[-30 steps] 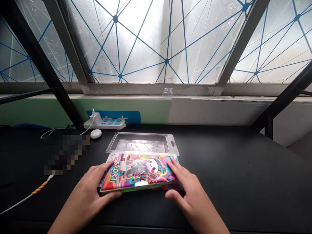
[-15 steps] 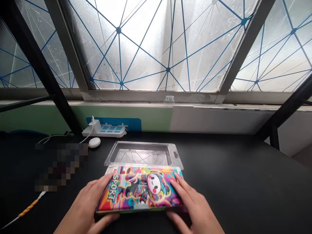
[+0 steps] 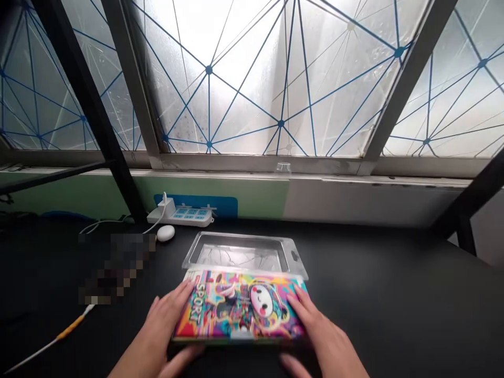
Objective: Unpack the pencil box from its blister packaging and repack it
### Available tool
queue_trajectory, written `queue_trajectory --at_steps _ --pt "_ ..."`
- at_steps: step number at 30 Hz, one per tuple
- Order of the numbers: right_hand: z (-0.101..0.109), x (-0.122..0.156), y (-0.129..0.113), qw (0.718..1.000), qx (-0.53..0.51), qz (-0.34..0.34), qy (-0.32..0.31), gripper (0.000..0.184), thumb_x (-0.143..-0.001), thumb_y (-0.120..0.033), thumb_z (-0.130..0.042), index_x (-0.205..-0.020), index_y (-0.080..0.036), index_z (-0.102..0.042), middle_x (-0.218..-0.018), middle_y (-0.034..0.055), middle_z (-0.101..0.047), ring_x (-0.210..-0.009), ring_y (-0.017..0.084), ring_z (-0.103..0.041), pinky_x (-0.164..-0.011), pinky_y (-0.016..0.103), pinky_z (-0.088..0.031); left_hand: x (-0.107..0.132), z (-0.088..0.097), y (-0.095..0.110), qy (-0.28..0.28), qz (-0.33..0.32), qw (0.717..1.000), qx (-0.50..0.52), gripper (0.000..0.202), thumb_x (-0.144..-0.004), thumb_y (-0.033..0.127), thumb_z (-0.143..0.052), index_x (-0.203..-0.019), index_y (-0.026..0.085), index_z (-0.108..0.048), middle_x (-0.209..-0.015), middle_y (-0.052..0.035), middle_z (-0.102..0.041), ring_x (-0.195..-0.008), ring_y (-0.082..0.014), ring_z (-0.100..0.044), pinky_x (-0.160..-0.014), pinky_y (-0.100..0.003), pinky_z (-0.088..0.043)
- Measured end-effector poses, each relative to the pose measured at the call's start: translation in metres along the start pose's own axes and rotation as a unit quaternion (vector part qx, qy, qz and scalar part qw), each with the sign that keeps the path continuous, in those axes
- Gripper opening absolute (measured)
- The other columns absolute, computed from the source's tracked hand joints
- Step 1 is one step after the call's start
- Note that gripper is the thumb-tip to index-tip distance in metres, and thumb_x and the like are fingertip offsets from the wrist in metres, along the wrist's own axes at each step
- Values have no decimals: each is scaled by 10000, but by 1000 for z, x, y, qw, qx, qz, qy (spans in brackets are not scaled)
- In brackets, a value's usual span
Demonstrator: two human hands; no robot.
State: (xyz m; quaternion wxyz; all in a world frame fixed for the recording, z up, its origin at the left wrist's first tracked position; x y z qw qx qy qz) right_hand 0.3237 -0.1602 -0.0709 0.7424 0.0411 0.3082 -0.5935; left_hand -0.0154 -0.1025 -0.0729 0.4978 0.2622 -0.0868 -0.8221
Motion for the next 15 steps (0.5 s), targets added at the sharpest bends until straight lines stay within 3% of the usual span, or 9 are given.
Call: queue_trajectory --at_steps 5,11,15 --pt "15 -4 -13 999 -19 -23 -16 489 -964 -383 -526 -1453 -354 -539 -1460 56 -592 -1253 318 -629 -966 453 -584 0 18 18 -49 42 997 39 731 -933 352 -643 -1583 337 -309 -1594 -95 -424 -1466 -347 -394 -1182 -666 -260" --pt "16 -11 -17 997 -60 -46 -32 474 -928 -457 -590 -1379 -308 -593 -1462 105 -582 -1301 344 -580 -1045 558 -507 3 34 31 -11 37 999 37 701 -893 352 -698 -1533 266 -425 -1523 -92 -524 -1391 -311 -482 -1180 -525 -342" --pt "19 -10 -26 996 -71 -51 -26 440 -909 -456 -622 -1318 -293 -598 -1516 109 -517 -1439 360 -412 -1117 589 -425 6 40 33 12 29 998 54 656 -896 354 -689 -1507 264 -468 -1463 -89 -580 -1321 -304 -534 -1114 -469 -419"
Point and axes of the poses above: each hand's wrist, its own x-axis away from the middle knuckle, its own z-axis out of the back of the hand, y = z × x, the point moved 4 cm from there along -x, towards the middle knuckle
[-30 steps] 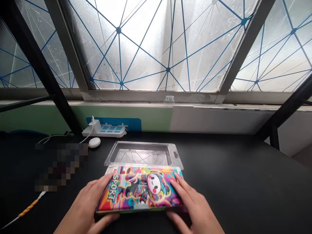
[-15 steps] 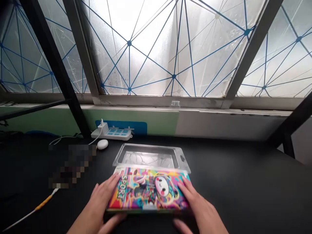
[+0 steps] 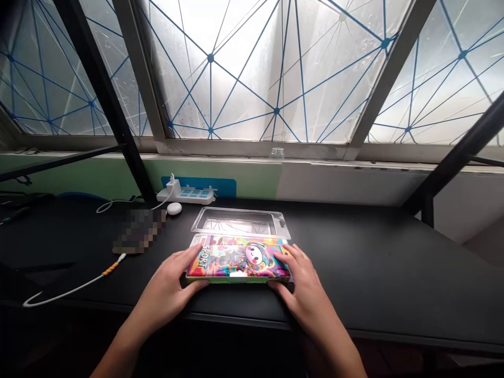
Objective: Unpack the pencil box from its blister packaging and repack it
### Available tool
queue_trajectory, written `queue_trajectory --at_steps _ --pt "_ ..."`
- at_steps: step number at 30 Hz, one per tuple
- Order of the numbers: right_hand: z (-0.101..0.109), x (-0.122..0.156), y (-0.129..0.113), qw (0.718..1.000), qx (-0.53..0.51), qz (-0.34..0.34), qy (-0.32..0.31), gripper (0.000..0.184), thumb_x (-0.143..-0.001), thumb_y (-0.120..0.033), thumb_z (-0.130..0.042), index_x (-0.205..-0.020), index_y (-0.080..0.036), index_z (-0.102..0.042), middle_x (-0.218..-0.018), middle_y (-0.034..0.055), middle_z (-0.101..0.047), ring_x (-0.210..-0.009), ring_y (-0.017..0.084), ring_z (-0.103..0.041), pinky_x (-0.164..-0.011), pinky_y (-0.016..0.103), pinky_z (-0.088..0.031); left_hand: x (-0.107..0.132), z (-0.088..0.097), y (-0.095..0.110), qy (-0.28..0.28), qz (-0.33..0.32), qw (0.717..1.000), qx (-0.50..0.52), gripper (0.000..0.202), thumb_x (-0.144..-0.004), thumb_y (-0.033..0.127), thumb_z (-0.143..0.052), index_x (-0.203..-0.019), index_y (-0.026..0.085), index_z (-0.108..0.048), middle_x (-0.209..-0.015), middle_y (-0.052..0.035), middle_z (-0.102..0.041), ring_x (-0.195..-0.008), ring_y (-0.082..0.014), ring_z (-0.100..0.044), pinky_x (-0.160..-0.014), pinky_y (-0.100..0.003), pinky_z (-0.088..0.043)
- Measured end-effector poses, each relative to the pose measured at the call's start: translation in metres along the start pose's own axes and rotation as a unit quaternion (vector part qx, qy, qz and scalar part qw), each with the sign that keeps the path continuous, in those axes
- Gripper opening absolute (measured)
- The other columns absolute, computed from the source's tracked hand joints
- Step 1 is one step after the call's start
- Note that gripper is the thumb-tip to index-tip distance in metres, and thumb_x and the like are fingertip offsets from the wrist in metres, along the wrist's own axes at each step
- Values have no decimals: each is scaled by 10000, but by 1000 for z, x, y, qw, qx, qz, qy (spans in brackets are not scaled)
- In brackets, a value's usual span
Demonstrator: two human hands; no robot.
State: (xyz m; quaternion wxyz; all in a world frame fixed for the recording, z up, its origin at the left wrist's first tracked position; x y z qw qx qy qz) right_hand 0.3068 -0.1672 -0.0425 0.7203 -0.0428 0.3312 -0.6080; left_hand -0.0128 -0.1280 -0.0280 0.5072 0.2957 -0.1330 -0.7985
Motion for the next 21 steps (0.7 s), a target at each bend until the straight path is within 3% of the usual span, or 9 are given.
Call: queue_trajectory --at_steps 3,6,11,13,16,18,21 --pt "-1 4 -5 1000 -7 -3 -16 443 -937 -437 -595 -1351 -289 -537 -1560 104 -465 -1487 340 -334 -1147 575 -390 1 3 1 0 -1 1000 15 624 -912 401 -669 -1494 271 -486 -1442 -91 -597 -1319 -307 -533 -1099 -467 -422" --pt "-1 5 -7 999 -22 -16 -32 461 -966 -446 -552 -1397 -298 -484 -1537 98 -487 -1443 307 -410 -1145 537 -395 -2 5 2 -14 2 1000 19 601 -945 482 -617 -1490 264 -487 -1433 -105 -598 -1331 -316 -513 -1097 -484 -399" --pt "6 -1 -11 998 -45 -39 -25 462 -966 -510 -532 -1376 -298 -524 -1423 97 -565 -1355 292 -484 -1124 499 -405 -5 4 -1 -53 15 998 30 642 -964 561 -559 -1516 265 -420 -1460 -117 -546 -1328 -325 -483 -1098 -512 -364" --pt "9 -4 -12 996 -68 -54 -34 483 -961 -549 -528 -1374 -300 -530 -1372 93 -594 -1298 293 -527 -1083 475 -440 -2 4 0 -50 3 998 41 673 -939 540 -614 -1517 277 -391 -1472 -111 -525 -1332 -320 -476 -1100 -491 -365" --pt "11 -6 -13 991 -99 -89 -27 498 -954 -625 -488 -1313 -289 -567 -1285 85 -637 -1189 291 -587 -999 434 -483 3 5 1 -15 -8 998 55 512 -989 460 -559 -1442 256 -437 -1448 -115 -526 -1345 -298 -477 -1101 -454 -373" --pt "11 -7 -14 987 -106 -116 -16 508 -961 -661 -433 -1236 -263 -591 -1204 89 -668 -1096 285 -620 -926 412 -503 4 5 1 -6 4 998 58 393 -1017 445 -504 -1348 232 -504 -1370 -119 -575 -1301 -299 -517 -1069 -448 -402" --pt "9 -8 -17 986 -103 -130 -21 510 -984 -663 -366 -1140 -238 -601 -1086 87 -701 -998 279 -649 -839 382 -516 4 2 0 -18 34 997 67 370 -1020 476 -487 -1271 213 -557 -1213 -118 -652 -1170 -309 -595 -979 -436 -457"
Point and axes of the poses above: each hand's wrist, its own x-axis away from the middle knuckle, its own z-axis out of the back of the hand, y = z × x, the point moved 4 cm from there along -x, towards the middle knuckle
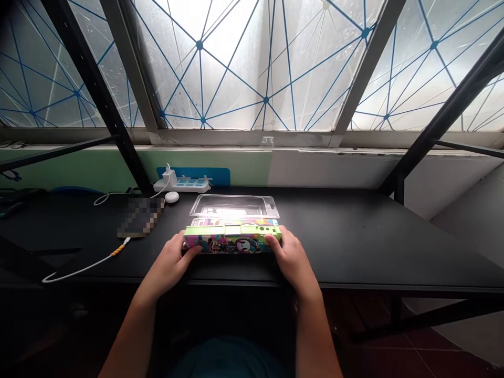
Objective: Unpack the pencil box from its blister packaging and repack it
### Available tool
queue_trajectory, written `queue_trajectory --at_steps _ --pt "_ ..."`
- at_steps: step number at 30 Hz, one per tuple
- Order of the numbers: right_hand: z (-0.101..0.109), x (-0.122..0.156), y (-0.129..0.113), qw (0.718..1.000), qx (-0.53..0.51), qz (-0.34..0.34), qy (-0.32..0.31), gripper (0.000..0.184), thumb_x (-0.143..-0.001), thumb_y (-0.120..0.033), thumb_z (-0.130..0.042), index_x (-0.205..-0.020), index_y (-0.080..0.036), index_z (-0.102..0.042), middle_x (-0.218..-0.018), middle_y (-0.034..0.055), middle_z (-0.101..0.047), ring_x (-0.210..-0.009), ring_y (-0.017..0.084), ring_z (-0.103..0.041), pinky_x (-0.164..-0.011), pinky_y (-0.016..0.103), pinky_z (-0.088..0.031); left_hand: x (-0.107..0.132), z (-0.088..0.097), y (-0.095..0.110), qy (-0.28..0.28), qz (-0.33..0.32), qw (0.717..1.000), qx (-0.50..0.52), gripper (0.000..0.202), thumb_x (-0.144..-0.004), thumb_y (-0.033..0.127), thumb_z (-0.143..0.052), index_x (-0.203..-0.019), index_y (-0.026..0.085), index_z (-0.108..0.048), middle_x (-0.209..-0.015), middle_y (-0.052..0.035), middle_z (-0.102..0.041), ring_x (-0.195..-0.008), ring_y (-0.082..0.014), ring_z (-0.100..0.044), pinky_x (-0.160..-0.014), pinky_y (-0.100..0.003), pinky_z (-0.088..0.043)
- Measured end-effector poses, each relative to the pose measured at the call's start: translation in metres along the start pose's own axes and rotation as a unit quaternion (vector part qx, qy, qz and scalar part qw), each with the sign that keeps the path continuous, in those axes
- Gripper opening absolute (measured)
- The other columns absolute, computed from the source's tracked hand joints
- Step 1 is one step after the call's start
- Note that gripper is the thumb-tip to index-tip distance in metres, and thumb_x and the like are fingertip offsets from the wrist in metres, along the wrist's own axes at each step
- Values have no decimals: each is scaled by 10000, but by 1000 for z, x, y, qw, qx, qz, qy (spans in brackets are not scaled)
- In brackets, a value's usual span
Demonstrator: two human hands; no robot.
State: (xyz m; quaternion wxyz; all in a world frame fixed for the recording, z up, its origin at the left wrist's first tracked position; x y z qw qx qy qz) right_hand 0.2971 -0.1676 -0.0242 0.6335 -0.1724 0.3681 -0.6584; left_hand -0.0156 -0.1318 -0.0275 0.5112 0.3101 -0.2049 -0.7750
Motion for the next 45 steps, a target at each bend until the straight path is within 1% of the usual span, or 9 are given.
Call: queue_trajectory --at_steps 6,11,16,18,23,27,33,38,45 --pt "0 1 -7 1000 22 13 -5 450 -1013 -605 -356 -1176 -247 -574 -1130 70 -712 -1026 262 -657 -863 362 -505 -2 -2 -5 10 11 1000 14 540 -1021 531 -459 -1452 206 -445 -1282 -137 -641 -1177 -303 -603 -960 -404 -466" --pt "-3 0 0 997 73 23 32 456 -1017 -598 -327 -1054 -249 -619 -985 75 -677 -968 269 -620 -824 375 -506 -7 -9 -7 -29 -15 998 -56 615 -1054 560 -322 -1569 225 -334 -1485 -142 -527 -1378 -317 -447 -1085 -449 -369" --pt "-12 -5 6 986 138 34 93 480 -1043 -479 -297 -1406 -236 -497 -1132 121 -602 -1080 299 -570 -909 447 -491 -11 -12 -7 -46 -8 995 -91 669 -1048 590 -275 -1599 210 -277 -1570 -141 -441 -1431 -331 -389 -1127 -478 -317" --pt "-15 -7 -1 979 167 49 111 447 -1038 -403 -318 -1401 -235 -518 -1246 151 -561 -1165 331 -521 -970 500 -445 -10 -13 -5 -54 -13 994 -97 752 -1008 631 -379 -1612 203 -244 -1577 -150 -430 -1432 -349 -389 -1134 -478 -311" --pt "-28 -20 -42 961 219 166 9 329 -1028 -287 -411 -1272 -226 -625 -1328 131 -600 -1243 313 -508 -1009 464 -422 -7 -7 -8 -84 14 995 -50 830 -967 629 -476 -1631 239 -170 -1628 -128 -355 -1470 -374 -333 -1156 -495 -301" --pt "-48 -33 -69 947 226 218 -68 285 -1039 -309 -447 -1208 -202 -650 -1226 105 -674 -1142 278 -578 -978 421 -444 -22 5 -17 -111 21 993 22 926 -927 564 -601 -1637 270 -86 -1550 -127 -468 -1420 -346 -424 -1156 -480 -329" --pt "-65 -50 -74 950 217 205 -90 319 -1050 -308 -406 -1223 -183 -643 -1191 119 -665 -1134 279 -567 -947 402 -438 -49 10 -25 -114 -12 990 82 1037 -836 481 -752 -1630 241 -130 -1444 -144 -542 -1340 -305 -523 -1155 -445 -371" --pt "-64 -51 -74 962 200 171 -78 304 -1012 -254 -411 -1202 -200 -642 -1195 85 -663 -1129 244 -556 -953 355 -401 -43 4 -26 -104 -36 992 64 1068 -768 425 -821 -1621 252 -201 -1520 -159 -462 -1389 -341 -465 -1170 -474 -348" --pt "-71 -51 -82 968 222 111 -48 291 -998 -268 -393 -1099 -175 -650 -1121 108 -661 -1030 256 -569 -873 365 -378 -41 4 -26 -102 -42 992 63 1112 -784 438 -806 -1634 233 -119 -1484 -168 -517 -1386 -331 -481 -1174 -491 -330"
Point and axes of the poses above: each hand's wrist, its own x-axis away from the middle knuckle, its own z-axis out of the back of the hand, y = z × x, the point moved 4 cm from there along -x, towards the middle knuckle
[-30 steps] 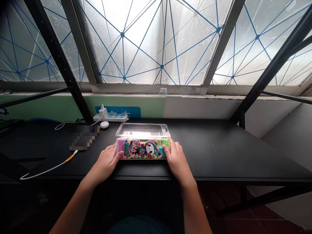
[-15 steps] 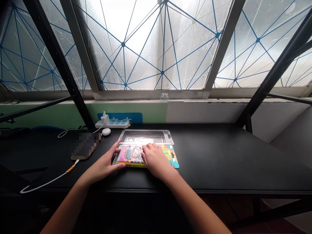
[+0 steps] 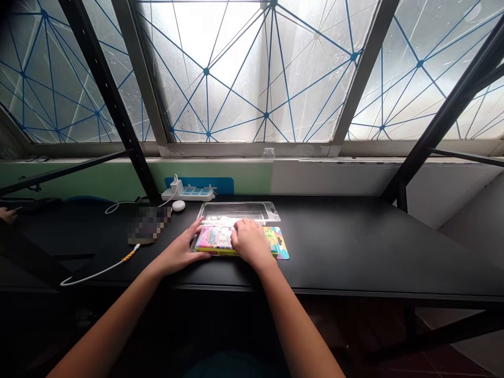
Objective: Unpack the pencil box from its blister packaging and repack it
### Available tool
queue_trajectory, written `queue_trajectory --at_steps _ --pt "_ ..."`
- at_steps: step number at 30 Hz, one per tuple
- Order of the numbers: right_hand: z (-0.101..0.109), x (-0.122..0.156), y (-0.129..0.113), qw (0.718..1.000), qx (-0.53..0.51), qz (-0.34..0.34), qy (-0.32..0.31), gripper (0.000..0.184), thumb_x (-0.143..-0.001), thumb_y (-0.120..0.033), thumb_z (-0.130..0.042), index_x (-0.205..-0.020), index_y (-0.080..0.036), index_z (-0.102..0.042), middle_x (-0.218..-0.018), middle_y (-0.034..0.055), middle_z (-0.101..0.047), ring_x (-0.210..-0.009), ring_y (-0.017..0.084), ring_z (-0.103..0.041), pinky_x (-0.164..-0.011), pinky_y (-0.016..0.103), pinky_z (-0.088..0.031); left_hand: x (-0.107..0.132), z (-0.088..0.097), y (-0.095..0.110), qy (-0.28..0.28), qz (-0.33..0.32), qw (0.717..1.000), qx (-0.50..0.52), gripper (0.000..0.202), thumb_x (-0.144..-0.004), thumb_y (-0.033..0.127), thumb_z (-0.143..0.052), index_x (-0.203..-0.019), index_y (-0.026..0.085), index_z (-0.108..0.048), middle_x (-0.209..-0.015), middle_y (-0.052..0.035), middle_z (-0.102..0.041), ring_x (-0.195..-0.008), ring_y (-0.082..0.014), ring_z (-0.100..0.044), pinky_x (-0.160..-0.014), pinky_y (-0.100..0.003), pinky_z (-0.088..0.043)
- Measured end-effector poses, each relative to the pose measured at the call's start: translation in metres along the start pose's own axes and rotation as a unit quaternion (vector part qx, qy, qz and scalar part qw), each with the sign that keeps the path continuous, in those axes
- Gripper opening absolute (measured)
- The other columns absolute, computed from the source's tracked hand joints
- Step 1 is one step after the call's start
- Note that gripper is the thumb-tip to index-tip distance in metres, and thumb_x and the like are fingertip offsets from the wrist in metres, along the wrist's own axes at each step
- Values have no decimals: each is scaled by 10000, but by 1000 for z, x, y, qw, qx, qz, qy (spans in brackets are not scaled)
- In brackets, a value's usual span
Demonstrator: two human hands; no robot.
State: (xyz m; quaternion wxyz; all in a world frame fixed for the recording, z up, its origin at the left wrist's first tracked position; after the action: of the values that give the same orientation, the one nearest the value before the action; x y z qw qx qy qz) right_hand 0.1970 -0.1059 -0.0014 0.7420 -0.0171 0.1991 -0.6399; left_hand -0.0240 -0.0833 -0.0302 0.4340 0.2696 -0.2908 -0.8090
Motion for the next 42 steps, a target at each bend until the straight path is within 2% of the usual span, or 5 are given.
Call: queue_trajectory --at_steps 19,28,33,39,42 --pt "5 -5 -22 991 14 -13 130 213 -899 -76 -419 -1007 -176 -573 -1050 162 -603 -997 308 -522 -912 445 -412 -1 1 3 -9 -49 999 -20 739 -875 629 -649 -1484 242 -490 -1459 -129 -560 -1364 -356 -490 -1154 -480 -380" --pt "51 84 -15 977 -70 173 107 200 -947 -130 -427 -992 -256 -575 -1007 43 -688 -968 227 -622 -1035 448 -413 5 9 -8 -43 16 999 20 767 -989 727 -214 -1551 249 -425 -1576 -89 -454 -1475 -313 -373 -1205 -453 -293" --pt "59 116 33 984 -147 81 -65 219 -961 -401 -594 -1152 -330 -674 -1407 48 -611 -1282 283 -581 -1064 433 -479 3 4 -2 -47 3 998 -35 840 -922 668 -549 -1601 244 -298 -1550 -147 -467 -1425 -348 -426 -1156 -476 -358" --pt "41 98 110 990 -132 -43 -14 821 -729 -488 -818 -1471 -357 -493 -1585 87 -439 -1424 398 -430 -1075 573 -468 4 4 -2 -34 28 999 -17 749 -956 619 -525 -1589 267 -335 -1553 -119 -466 -1426 -328 -439 -1172 -459 -351" --pt "32 93 116 989 -137 -49 -13 691 -766 -515 -775 -1411 -370 -573 -1502 61 -548 -1362 391 -513 -1048 573 -489 5 5 -1 -12 19 1000 -1 663 -987 605 -471 -1563 286 -392 -1520 -96 -514 -1399 -313 -479 -1163 -454 -369"
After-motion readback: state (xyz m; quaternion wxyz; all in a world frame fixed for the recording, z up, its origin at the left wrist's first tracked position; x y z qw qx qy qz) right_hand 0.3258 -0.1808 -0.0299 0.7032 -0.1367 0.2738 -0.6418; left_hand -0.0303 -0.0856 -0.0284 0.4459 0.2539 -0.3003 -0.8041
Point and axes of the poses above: each hand's wrist, its own x-axis away from the middle knuckle, its own z-axis out of the back of the hand, y = z × x, the point moved 4 cm from there along -x, towards the middle knuckle
